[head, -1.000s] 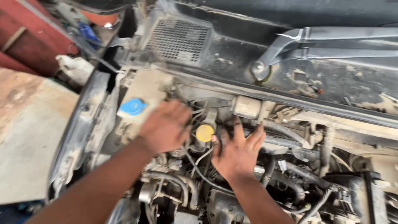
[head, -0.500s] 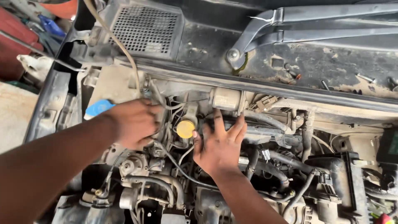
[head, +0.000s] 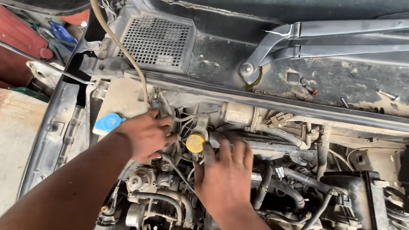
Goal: The person works in the open engine bay of a car, manipulating wiring and hoses near the engine with both hands and reaching around different components. They then unscrew the yellow oil filler cap by hand and lift it out of the filler neck.
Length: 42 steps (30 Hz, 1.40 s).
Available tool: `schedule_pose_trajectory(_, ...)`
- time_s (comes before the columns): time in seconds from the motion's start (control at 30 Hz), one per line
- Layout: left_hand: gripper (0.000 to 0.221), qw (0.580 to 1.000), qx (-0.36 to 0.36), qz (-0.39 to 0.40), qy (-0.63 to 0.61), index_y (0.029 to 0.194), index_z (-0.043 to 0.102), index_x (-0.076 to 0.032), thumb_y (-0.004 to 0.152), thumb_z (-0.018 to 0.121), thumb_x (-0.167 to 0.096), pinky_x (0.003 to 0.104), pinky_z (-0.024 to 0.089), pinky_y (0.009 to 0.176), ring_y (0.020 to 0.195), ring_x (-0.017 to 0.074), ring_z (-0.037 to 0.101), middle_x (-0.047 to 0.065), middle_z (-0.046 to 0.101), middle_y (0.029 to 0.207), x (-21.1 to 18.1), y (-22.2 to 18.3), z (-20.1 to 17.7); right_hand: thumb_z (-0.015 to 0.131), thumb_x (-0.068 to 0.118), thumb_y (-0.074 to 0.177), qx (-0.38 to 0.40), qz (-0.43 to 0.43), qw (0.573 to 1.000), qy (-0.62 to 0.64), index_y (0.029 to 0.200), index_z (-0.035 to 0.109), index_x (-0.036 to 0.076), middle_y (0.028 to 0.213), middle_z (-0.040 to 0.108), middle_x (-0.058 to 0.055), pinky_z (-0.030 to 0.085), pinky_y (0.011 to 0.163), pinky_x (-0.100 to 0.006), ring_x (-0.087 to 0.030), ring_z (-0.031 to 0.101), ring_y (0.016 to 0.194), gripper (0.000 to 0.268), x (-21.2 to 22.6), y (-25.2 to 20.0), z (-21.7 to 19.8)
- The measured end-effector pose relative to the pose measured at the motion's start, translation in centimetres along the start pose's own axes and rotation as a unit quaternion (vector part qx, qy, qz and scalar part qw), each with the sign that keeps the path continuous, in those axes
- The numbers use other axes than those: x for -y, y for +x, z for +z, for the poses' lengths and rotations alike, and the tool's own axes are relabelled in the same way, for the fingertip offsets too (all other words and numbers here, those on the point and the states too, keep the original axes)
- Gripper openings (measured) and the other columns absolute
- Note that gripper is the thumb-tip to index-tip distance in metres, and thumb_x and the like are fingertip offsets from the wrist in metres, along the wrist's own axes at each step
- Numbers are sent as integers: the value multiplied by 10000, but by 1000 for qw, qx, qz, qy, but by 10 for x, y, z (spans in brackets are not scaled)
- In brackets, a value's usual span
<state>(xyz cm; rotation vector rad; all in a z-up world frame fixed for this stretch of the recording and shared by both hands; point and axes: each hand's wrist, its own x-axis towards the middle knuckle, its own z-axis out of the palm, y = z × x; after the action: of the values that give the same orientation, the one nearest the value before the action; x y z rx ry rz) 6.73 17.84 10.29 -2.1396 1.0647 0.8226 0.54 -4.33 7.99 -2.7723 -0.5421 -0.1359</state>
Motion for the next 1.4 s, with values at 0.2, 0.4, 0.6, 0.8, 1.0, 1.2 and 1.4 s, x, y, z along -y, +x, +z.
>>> schedule_pose_trajectory(0.2,715,1000,2,-8,-14,1487,447,-177,886,665,-499,489,367,1040,1336,260,425,118,579,1352,0,4,-2,786,321,835,-5,-97,984,147,1255,664,42,1188,607,-141,524,817,-502,-360,614,1070,519,-22,20,45)
schedule_pose_trajectory(0.4,768,999,37,3,-29,1615,230,-261,963,590,-450,549,327,1079,1411,287,384,130,449,1506,2,5,-2,875,323,780,-91,-92,957,259,1190,633,89,1112,603,-147,602,771,-449,-349,651,1005,531,-27,20,75)
schedule_pose_trajectory(0.6,839,999,20,33,-4,1632,30,-346,974,543,-421,652,295,1096,1423,359,375,187,377,1562,2,6,-2,847,211,762,-134,-84,943,294,1231,603,47,1136,605,-166,618,818,-412,-332,655,1001,554,-26,18,86)
schedule_pose_trajectory(0.8,773,998,40,36,-17,1615,28,-317,1013,509,-382,632,302,1087,1406,349,370,168,415,1505,4,6,-1,829,147,725,-142,-107,938,299,1255,600,53,1174,641,-142,615,818,-425,-354,644,1035,585,-21,22,68)
schedule_pose_trajectory(1.0,821,998,45,45,0,1634,-24,-262,1026,511,-396,629,294,1100,1385,363,365,199,417,1474,2,5,-3,916,234,714,-78,-22,955,285,1142,639,5,1089,592,-181,581,762,-458,-382,648,951,559,-24,17,84)
schedule_pose_trajectory(1.2,861,998,45,33,7,1635,-12,-167,1015,533,-410,611,308,1116,1385,344,391,193,439,1466,1,2,-5,887,155,733,-82,-60,946,307,1206,678,-2,1066,601,-166,570,793,-425,-359,656,946,540,-32,15,85)
schedule_pose_trajectory(1.4,891,1000,-13,5,15,1624,88,-100,976,532,-518,602,288,1106,1391,340,417,187,490,1455,-6,4,14,856,139,753,-46,-78,944,318,1283,650,-18,1168,600,-195,568,875,-392,-363,653,1022,590,-33,10,93)
